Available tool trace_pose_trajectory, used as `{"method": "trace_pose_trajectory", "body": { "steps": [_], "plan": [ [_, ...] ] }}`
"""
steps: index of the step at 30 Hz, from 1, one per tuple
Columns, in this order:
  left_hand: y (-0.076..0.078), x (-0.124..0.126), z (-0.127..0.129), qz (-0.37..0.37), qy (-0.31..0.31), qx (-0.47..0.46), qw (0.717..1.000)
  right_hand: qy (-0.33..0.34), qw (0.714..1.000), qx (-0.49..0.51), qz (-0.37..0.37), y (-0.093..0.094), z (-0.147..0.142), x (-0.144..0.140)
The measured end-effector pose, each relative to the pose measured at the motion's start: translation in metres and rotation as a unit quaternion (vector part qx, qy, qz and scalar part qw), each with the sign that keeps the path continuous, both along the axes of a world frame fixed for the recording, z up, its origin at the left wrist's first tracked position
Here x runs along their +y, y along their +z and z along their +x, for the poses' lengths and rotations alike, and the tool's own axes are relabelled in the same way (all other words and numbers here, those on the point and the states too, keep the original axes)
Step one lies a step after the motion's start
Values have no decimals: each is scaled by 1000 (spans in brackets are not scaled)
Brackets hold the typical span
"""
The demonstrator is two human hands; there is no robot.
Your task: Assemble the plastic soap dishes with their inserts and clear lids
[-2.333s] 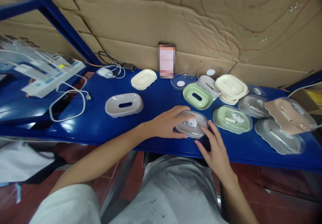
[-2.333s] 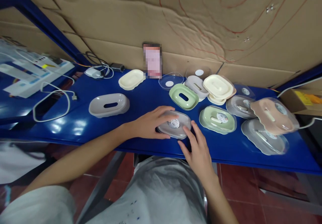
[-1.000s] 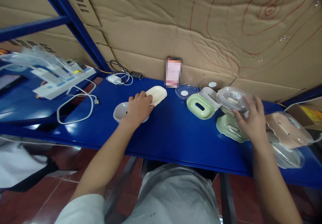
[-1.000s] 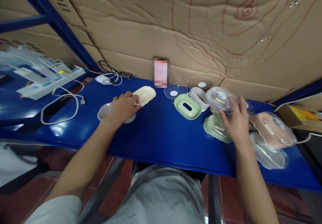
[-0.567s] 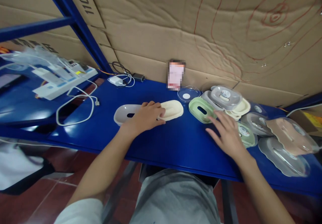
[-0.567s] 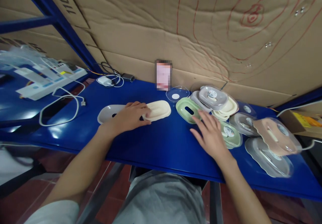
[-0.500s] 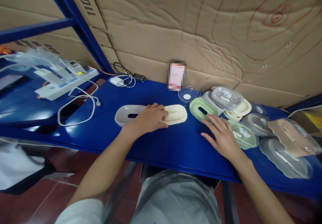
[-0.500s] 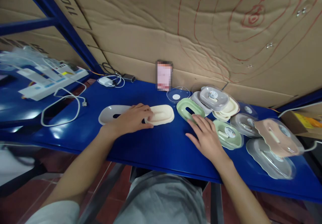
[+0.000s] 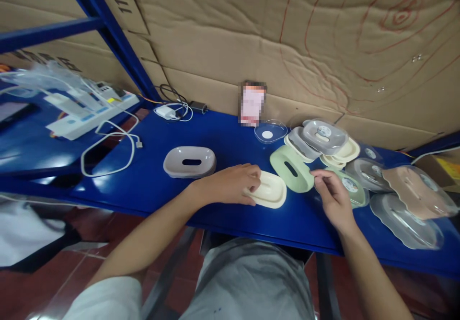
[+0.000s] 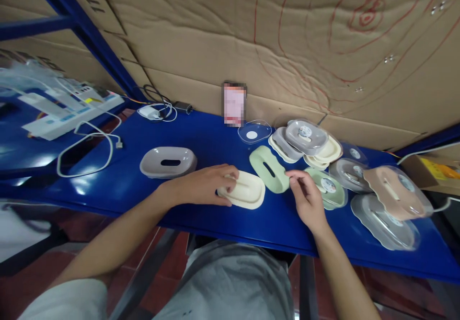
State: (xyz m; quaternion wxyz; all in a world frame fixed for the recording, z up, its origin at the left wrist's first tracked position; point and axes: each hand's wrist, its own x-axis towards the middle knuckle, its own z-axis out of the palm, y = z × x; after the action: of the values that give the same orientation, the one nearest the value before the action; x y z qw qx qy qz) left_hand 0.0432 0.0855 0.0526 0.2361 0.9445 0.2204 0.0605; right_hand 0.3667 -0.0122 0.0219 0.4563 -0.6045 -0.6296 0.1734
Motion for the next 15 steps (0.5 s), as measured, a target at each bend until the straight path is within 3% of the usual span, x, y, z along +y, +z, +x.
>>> {"method": "trace_pose_trajectory", "body": {
  "steps": [4, 11, 15],
  "plan": [
    [-11, -9, 11, 89, -16, -62, 994, -38, 999, 16, -24, -4, 1, 5],
    [-20, -4, 11, 62, -4, -76, 995, -1, 999, -30, -18, -6, -3, 4],
    [-21, -3, 12, 84, -3, -95, 992, -22, 999, 31, -35, -6, -1, 1]
  ]
}}
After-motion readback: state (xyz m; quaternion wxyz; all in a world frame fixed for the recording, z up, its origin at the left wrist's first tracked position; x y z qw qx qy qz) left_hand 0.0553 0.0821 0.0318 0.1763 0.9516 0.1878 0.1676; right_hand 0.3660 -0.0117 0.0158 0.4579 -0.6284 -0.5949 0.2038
